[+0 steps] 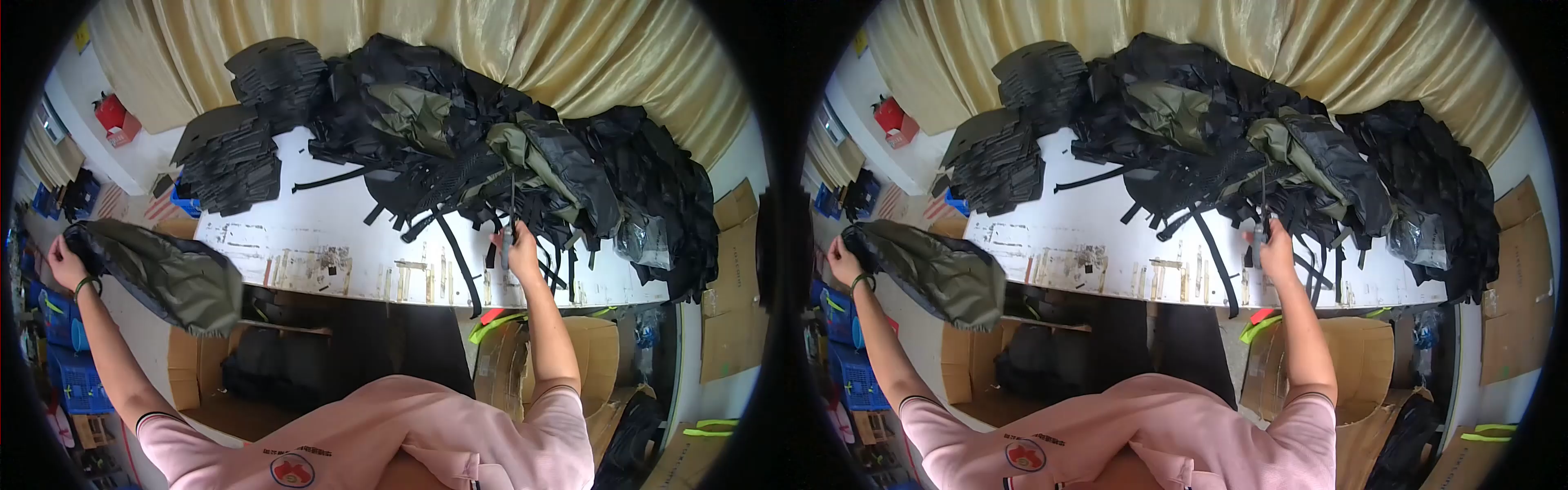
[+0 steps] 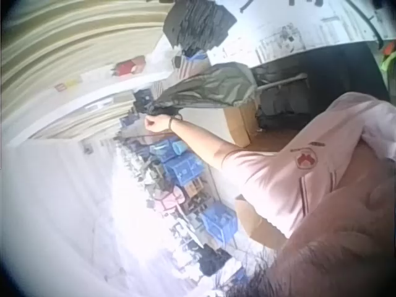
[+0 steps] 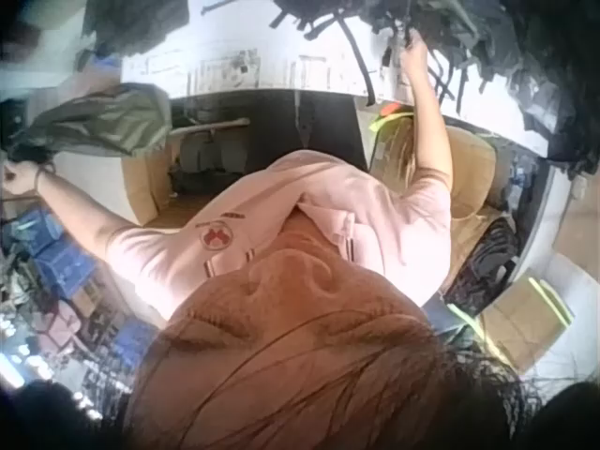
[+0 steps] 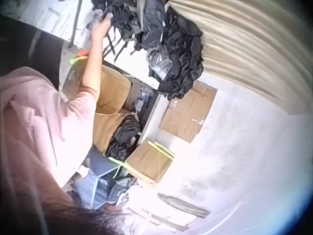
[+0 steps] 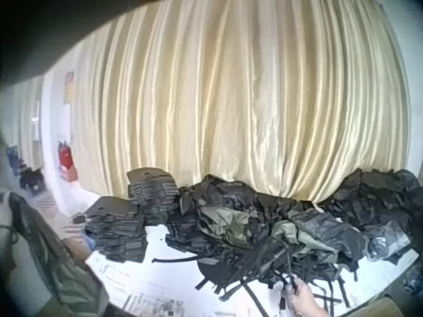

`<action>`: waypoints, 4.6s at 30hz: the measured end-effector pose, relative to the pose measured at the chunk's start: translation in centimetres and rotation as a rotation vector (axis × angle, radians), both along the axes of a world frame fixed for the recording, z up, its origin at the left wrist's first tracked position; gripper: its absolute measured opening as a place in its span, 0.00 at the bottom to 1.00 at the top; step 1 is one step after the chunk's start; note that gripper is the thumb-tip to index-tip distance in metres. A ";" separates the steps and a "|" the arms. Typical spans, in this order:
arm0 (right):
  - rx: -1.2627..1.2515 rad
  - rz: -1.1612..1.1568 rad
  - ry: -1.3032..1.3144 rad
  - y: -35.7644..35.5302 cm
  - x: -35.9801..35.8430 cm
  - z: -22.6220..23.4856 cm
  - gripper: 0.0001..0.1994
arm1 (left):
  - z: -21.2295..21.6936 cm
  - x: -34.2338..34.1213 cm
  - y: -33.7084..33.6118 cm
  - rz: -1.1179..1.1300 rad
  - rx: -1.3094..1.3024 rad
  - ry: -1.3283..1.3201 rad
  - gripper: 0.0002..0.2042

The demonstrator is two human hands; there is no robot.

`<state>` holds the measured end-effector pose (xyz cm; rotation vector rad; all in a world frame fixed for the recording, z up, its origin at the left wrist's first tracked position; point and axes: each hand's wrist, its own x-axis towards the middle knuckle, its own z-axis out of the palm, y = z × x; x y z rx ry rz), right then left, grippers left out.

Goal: Trimming excess threads and small fabric pieces from bag components using scissors.

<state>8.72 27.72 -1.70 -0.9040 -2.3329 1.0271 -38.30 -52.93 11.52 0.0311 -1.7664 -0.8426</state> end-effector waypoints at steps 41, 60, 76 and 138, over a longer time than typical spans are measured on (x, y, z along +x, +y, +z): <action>-0.347 0.119 0.477 -1.1 14.3 18.9 0.17 | -5.7 35.2 54.3 -2.061 -0.463 -0.471 0.13; -0.027 0.345 -0.156 -4.1 2.4 -1.4 0.11 | -17.2 27.7 29.4 -0.942 -0.670 -1.148 0.30; 0.456 -0.196 -0.088 -4.2 5.9 -4.9 0.22 | -17.1 29.4 53.3 -1.499 -0.776 -0.349 0.09; -0.005 0.343 -0.101 0.4 0.2 -4.5 0.10 | -19.2 22.2 45.5 -1.745 0.055 -1.354 0.09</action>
